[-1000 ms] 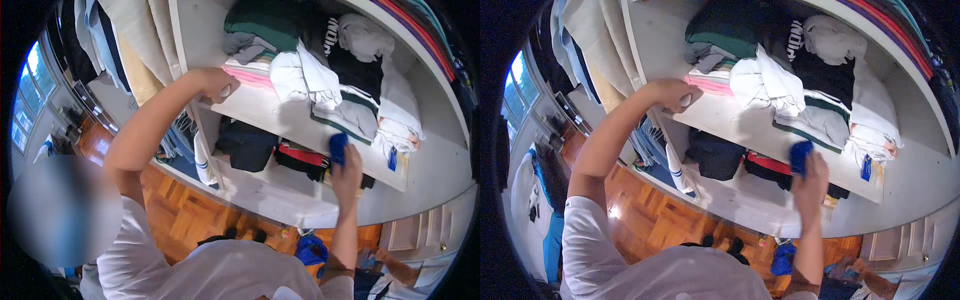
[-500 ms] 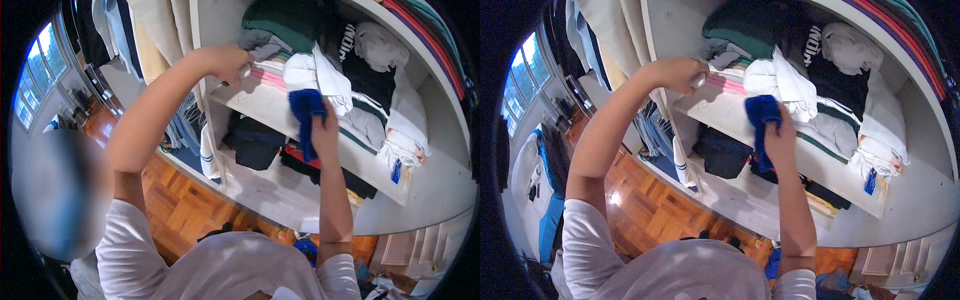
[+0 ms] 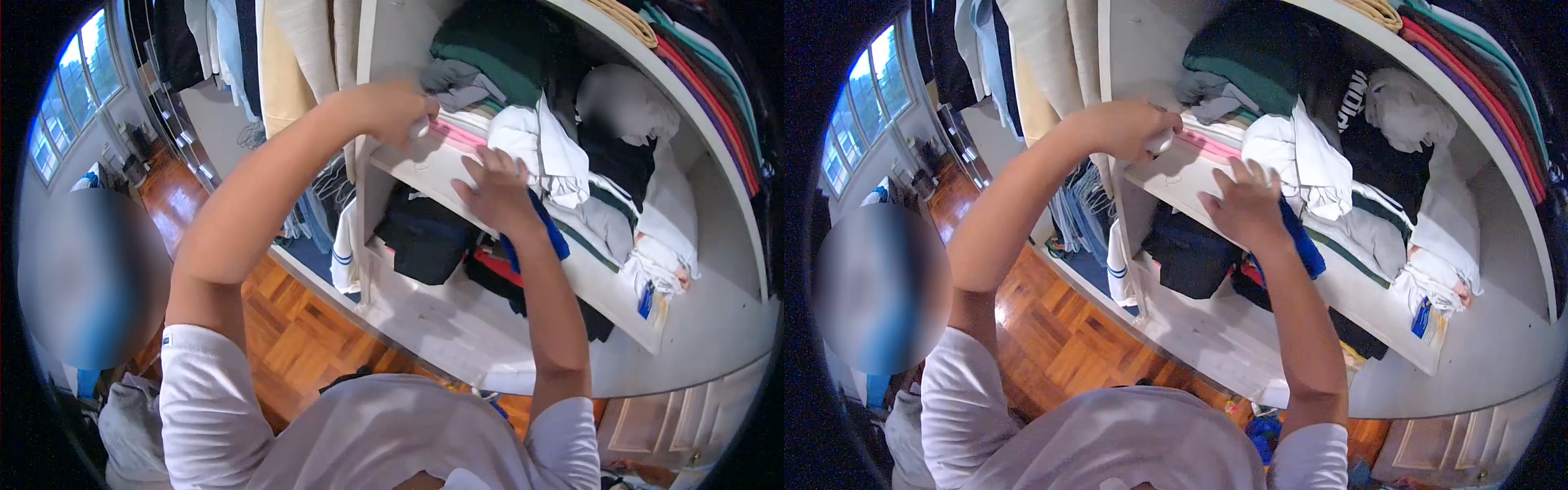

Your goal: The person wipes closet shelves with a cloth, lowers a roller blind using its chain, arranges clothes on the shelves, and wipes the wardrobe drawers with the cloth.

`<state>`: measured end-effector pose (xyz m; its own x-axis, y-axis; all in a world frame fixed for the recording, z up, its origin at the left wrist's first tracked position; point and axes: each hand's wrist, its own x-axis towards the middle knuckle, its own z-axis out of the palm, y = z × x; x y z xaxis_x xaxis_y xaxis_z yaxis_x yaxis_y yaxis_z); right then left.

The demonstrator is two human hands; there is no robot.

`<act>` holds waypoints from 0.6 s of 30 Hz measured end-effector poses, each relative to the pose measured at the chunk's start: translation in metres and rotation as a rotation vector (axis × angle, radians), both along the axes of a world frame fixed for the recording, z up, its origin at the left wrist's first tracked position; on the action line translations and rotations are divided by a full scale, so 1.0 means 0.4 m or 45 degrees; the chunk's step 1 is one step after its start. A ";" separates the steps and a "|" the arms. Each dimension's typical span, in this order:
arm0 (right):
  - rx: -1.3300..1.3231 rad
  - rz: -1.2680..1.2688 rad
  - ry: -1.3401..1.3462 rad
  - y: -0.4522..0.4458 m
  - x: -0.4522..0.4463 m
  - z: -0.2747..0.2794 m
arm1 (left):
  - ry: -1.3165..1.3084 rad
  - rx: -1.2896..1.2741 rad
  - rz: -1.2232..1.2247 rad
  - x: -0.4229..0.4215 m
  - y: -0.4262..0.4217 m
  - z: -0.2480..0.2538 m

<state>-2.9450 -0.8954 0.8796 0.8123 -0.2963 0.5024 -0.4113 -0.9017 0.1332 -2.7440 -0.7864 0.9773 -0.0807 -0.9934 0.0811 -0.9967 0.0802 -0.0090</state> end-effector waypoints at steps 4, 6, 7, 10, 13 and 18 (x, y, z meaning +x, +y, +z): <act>0.268 0.667 -0.219 -0.039 0.136 -0.047 | 0.026 -0.087 -0.034 0.026 0.027 -0.023; 0.389 0.674 -0.198 -0.044 0.165 -0.041 | 0.055 -0.143 -0.072 0.035 0.049 -0.029; 0.452 0.677 -0.184 -0.045 0.177 -0.039 | 0.075 -0.173 -0.094 0.035 0.065 -0.026; 0.501 0.448 -0.245 -0.060 0.199 -0.034 | 0.112 -0.186 -0.075 0.023 0.116 0.003; 0.967 0.470 -0.267 -0.069 0.200 -0.010 | 0.125 -0.231 -0.127 0.040 0.121 -0.010; 1.355 0.656 -0.181 -0.075 0.184 -0.014 | 0.153 -0.148 -0.112 0.034 0.092 -0.027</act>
